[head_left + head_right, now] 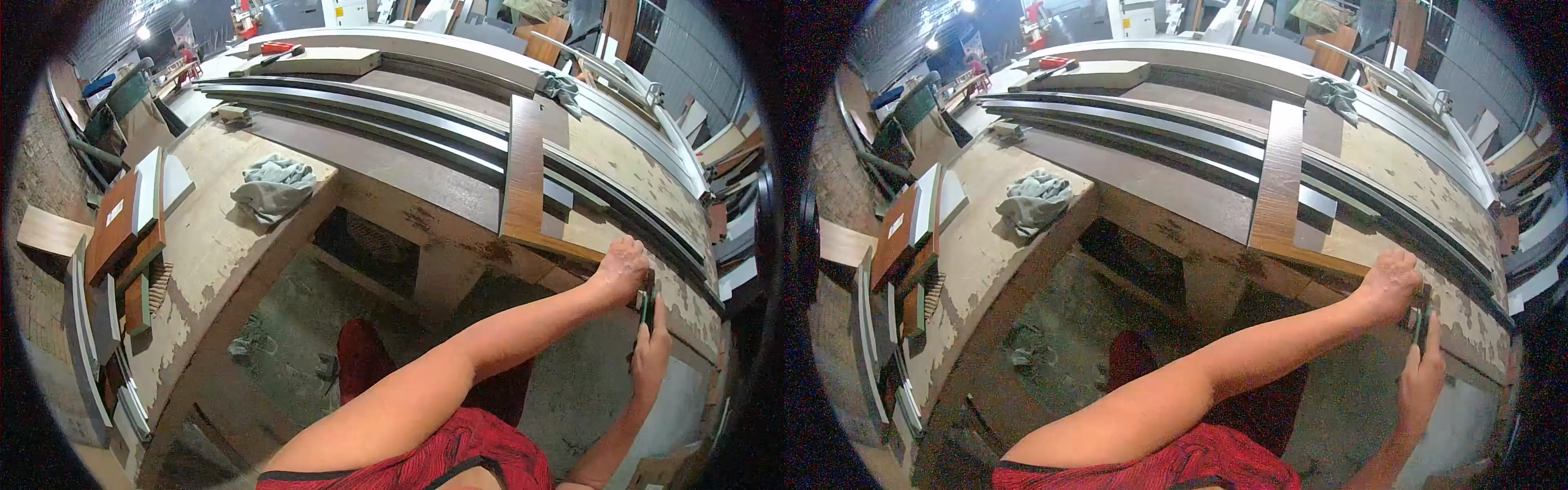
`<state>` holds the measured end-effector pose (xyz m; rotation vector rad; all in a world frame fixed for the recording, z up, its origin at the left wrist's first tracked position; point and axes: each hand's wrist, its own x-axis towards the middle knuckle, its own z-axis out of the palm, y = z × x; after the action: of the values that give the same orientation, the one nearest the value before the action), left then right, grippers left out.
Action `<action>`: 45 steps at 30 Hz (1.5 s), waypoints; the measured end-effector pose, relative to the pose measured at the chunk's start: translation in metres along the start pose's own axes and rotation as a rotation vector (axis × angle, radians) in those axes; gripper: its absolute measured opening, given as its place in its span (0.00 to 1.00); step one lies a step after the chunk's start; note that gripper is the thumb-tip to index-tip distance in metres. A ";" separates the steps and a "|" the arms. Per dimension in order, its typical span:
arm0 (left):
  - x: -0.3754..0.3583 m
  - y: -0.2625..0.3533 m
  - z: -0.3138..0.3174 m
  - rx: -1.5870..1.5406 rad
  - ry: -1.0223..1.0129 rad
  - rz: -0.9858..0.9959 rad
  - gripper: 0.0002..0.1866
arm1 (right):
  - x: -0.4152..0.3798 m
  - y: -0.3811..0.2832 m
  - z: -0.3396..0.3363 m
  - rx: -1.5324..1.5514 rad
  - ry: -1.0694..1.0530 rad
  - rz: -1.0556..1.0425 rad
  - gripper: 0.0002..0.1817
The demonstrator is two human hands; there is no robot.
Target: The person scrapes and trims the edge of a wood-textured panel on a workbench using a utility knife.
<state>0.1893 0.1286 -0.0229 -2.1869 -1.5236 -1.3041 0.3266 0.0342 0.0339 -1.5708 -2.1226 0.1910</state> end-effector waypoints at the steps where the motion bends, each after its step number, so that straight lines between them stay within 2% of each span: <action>1: 0.000 -0.002 0.004 0.006 -0.005 -0.002 0.06 | -0.005 0.009 0.004 0.022 0.014 -0.008 0.29; 5: 0.000 -0.001 -0.001 -0.006 0.002 0.018 0.05 | -0.004 0.011 0.004 -0.003 0.029 -0.012 0.28; 8: 0.001 -0.003 0.007 -0.047 0.001 0.010 0.05 | 0.015 0.018 0.007 0.047 0.018 -0.093 0.29; 11: 0.000 0.003 -0.013 -0.018 -0.044 -0.002 0.05 | 0.024 0.021 0.010 0.067 0.008 -0.094 0.29; 14: 0.000 0.004 -0.016 -0.062 -0.041 -0.014 0.05 | 0.008 0.009 0.009 -0.047 0.050 -0.056 0.29; 15: -0.001 0.002 -0.001 -0.074 0.042 -0.024 0.05 | 0.002 0.012 0.008 -0.031 0.058 -0.101 0.30; 18: 0.003 0.003 -0.003 0.025 -0.048 -0.042 0.05 | -0.007 0.026 0.012 0.010 0.088 -0.153 0.31; 23: 0.002 0.004 -0.009 0.023 -0.059 -0.032 0.06 | 0.010 0.019 0.012 0.006 0.056 -0.095 0.31; 27: 0.001 0.007 -0.016 0.029 -0.060 -0.030 0.07 | 0.027 0.030 0.015 0.001 0.042 -0.134 0.32; 33: 0.001 0.001 0.003 0.007 0.011 -0.010 0.08 | -0.002 0.021 0.009 0.020 0.010 -0.040 0.31; 36: 0.002 0.002 0.007 0.030 0.027 -0.007 0.08 | -0.005 0.016 0.010 -0.004 0.064 -0.098 0.31; 39: 0.001 0.001 0.002 0.047 -0.002 -0.002 0.08 | 0.008 0.018 0.010 0.018 0.029 -0.116 0.31; 42: 0.002 0.004 0.003 0.032 0.008 -0.024 0.08 | 0.026 0.025 0.017 0.037 0.030 -0.093 0.28; 45: 0.000 0.004 -0.009 -0.008 -0.026 -0.023 0.08 | 0.021 0.012 0.013 0.053 -0.039 0.022 0.28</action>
<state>0.1878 0.1213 -0.0164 -2.2067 -1.5601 -1.2959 0.3265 0.0594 0.0243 -1.5728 -2.1126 0.2861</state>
